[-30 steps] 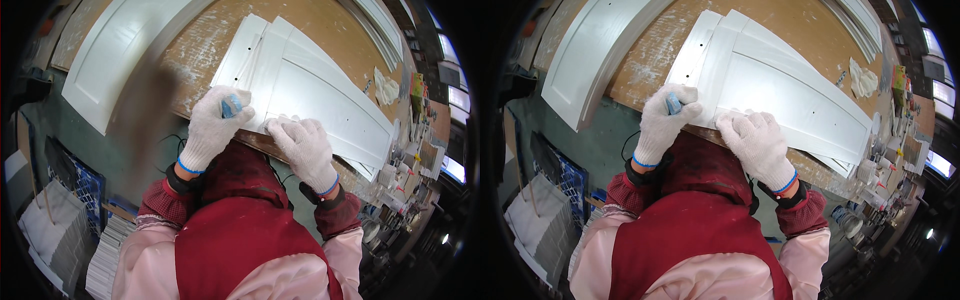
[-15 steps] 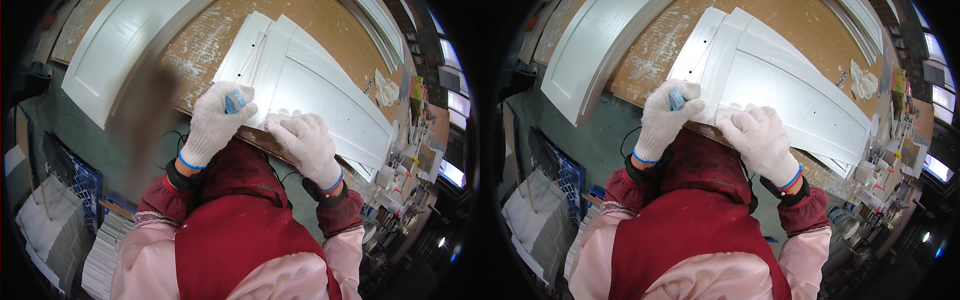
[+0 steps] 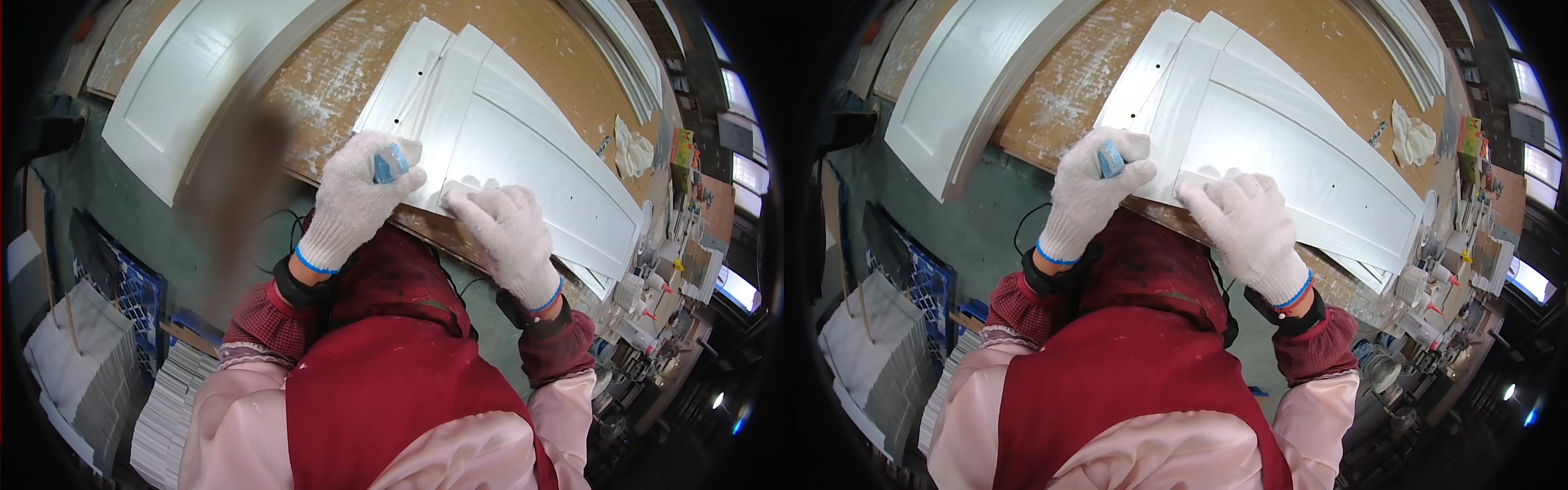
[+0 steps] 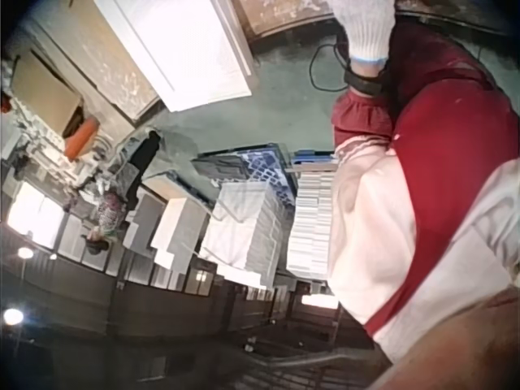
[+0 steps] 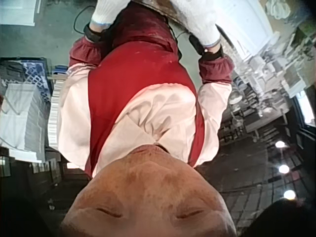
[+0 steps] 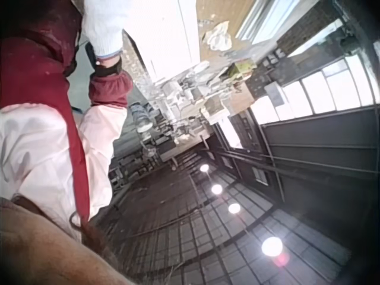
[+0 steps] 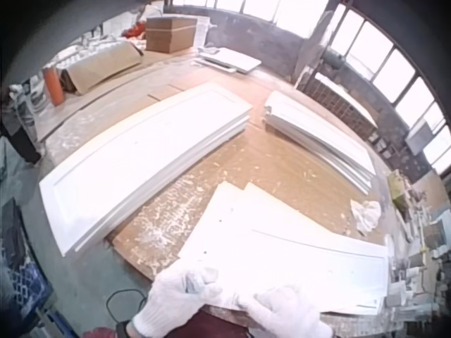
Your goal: Applying and smoothing wood filler into the joints and seams of white cabinet doors.
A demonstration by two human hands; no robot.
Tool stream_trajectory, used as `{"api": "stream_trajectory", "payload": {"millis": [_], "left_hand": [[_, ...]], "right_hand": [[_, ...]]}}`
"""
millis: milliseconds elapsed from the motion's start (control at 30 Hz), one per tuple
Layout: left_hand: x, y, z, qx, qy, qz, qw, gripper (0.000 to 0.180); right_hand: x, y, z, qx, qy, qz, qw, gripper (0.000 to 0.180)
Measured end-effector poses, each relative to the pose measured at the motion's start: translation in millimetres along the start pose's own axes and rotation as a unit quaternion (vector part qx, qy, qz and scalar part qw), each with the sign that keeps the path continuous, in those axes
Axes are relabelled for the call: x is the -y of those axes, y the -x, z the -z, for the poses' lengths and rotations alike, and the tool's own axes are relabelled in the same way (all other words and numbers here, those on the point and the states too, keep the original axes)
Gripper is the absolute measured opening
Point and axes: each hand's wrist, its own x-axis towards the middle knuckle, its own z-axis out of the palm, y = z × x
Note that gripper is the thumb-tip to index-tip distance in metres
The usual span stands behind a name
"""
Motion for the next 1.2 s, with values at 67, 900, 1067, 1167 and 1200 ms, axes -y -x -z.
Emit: {"api": "stream_trajectory", "payload": {"millis": [67,900,1067,1167,1200], "left_hand": [[-1,0,0,0.001,0.002,0.004,1.000,0.028],[-4,0,-2,-0.009,-0.036,0.025,0.999,0.027],[-1,1,-2,-0.018,-0.033,0.024,0.999,0.031],[0,0,-2,-0.010,-0.029,0.019,0.999,0.031],[0,0,-2,-0.009,-0.034,0.027,0.999,0.031]], "right_hand": [[0,4,-4,-0.015,0.007,-0.012,1.000,0.041],[1,1,2,0.026,0.004,0.026,0.999,0.046],[0,-1,1,0.049,-0.047,-0.033,0.997,0.043],[-1,-2,-4,0.033,-0.054,-0.053,0.997,0.041],[-1,-1,-6,0.037,-0.042,-0.045,0.997,0.040]]}}
